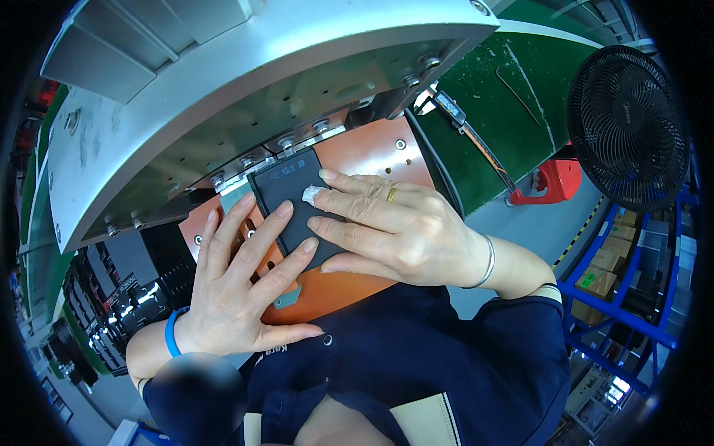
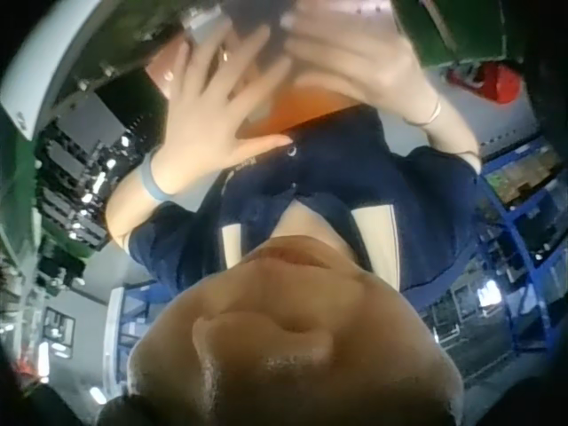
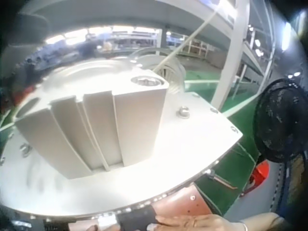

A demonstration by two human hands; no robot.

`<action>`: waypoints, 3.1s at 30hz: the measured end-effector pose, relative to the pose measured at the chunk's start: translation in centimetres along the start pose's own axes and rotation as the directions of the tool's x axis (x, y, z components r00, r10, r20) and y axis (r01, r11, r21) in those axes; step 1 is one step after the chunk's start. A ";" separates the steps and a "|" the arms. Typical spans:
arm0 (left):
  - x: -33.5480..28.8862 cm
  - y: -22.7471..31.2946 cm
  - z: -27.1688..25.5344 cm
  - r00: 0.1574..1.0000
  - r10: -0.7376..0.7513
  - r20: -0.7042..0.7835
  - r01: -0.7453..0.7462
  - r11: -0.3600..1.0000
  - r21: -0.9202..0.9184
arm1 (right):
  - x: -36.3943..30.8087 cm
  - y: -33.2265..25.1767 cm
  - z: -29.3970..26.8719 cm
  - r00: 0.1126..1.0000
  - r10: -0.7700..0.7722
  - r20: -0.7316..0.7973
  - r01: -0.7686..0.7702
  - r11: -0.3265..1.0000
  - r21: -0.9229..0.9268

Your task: The person repeatedly picks up small black rectangular components from a tray, places them on an orange fixture, and measures them using a digital caliper. After each measurement, the component is returned to the tray, and the process is repeated for multiple units.

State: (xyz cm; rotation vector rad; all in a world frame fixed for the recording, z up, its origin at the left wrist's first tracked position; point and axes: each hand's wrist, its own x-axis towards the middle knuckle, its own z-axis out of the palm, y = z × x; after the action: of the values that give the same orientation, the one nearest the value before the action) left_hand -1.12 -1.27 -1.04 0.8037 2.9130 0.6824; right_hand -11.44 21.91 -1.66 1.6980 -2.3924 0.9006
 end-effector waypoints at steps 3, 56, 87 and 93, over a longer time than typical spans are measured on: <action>0.0 0.0 0.0 1.000 -0.003 0.001 0.003 1.000 0.001 | 0.0 0.0 0.0 1.000 0.002 0.003 -0.002 1.000 0.001; 0.3 3.0 -0.7 0.887 -0.458 -0.066 0.147 0.415 -0.898 | 0.2 -4.7 -1.4 0.845 0.508 0.171 -0.322 0.227 0.919; -1.2 2.7 -1.3 0.919 -0.394 -0.033 0.198 0.531 -0.824 | 1.5 -3.9 -3.5 0.896 0.444 -0.005 -0.322 0.658 0.680; -1.2 2.7 -0.9 0.939 -0.343 0.005 0.196 0.526 -0.828 | 2.3 -2.8 -2.4 0.927 0.307 0.218 -0.338 0.427 0.839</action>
State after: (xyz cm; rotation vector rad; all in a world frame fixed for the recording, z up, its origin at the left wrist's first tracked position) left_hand 1.13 -0.15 0.82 0.1545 2.2427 1.9020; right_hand -10.48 20.56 2.39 1.3578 -2.4586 2.5307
